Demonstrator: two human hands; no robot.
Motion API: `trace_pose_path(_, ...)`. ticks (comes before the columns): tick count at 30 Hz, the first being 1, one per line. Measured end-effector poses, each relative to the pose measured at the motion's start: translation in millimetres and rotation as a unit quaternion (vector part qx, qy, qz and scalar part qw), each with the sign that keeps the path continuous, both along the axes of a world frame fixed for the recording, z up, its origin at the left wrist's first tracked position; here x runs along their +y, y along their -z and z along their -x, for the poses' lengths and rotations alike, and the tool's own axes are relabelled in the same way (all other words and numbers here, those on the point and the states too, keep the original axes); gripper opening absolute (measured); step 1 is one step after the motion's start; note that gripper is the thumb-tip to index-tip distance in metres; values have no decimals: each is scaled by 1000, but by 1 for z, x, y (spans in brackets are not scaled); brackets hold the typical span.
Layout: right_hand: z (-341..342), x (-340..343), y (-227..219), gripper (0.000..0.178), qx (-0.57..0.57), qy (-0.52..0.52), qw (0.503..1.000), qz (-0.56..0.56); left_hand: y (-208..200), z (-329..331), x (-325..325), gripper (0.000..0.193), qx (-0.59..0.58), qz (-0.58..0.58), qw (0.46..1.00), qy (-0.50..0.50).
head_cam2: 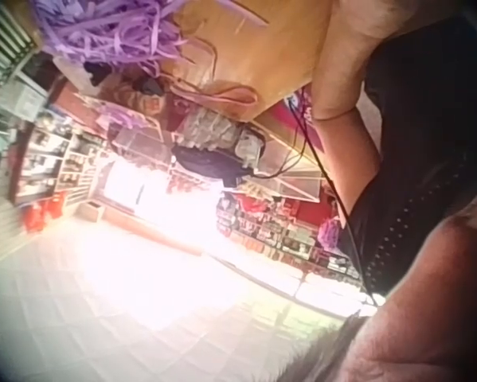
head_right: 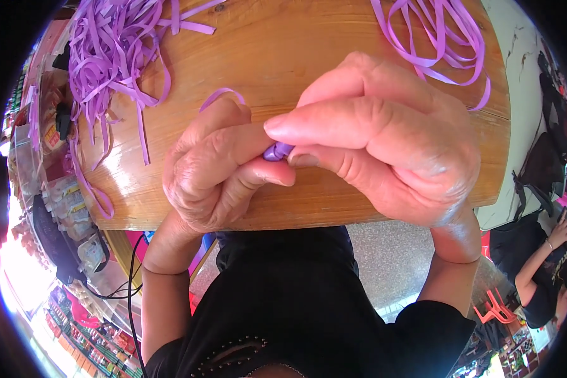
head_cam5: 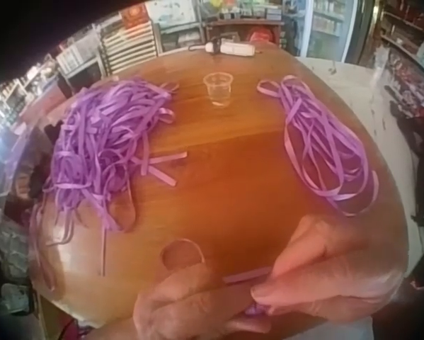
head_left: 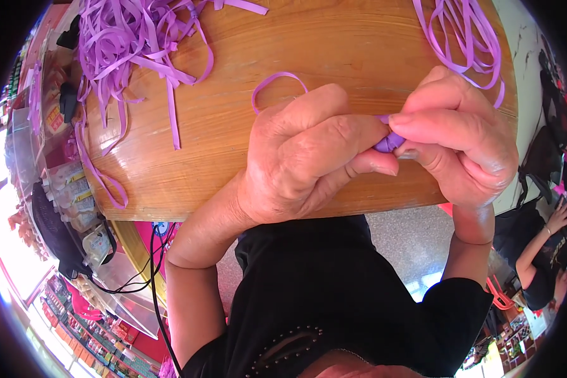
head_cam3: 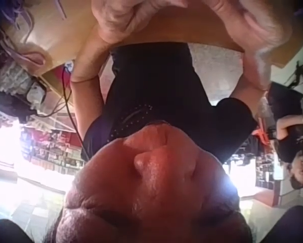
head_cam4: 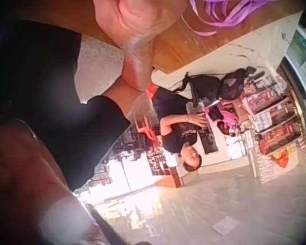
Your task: The person rolls a purple ribbon into a small bud by hand, folds the ribbon over the bud, and wraps it around the base to form a flower. They repeat this process multiple times with other ribbons from the pile on the table.
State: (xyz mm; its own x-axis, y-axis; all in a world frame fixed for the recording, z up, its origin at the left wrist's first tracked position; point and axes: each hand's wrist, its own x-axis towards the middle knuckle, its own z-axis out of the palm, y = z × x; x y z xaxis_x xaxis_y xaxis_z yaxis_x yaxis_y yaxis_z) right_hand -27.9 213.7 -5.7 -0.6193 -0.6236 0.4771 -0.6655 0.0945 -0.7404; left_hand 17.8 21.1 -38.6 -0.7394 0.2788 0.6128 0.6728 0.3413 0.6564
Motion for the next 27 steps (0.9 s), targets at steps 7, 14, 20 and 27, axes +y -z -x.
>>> trace_pose_path(7,-5,1,4,23,-15,-20,999,45,-3,1,-3,30,-32,-10,999,21)
trace_pose_path(14,-9,2,-5,31,53,-25,998,-16,-18,-1,-6,21,-118,-7,989,85)
trace_pose_path(20,-15,-2,4,31,94,-2,996,-3,-6,-4,-4,17,-211,-114,961,136)
trace_pose_path(27,-10,-5,11,29,42,-31,999,-4,-6,-5,-3,21,-381,-197,890,156)
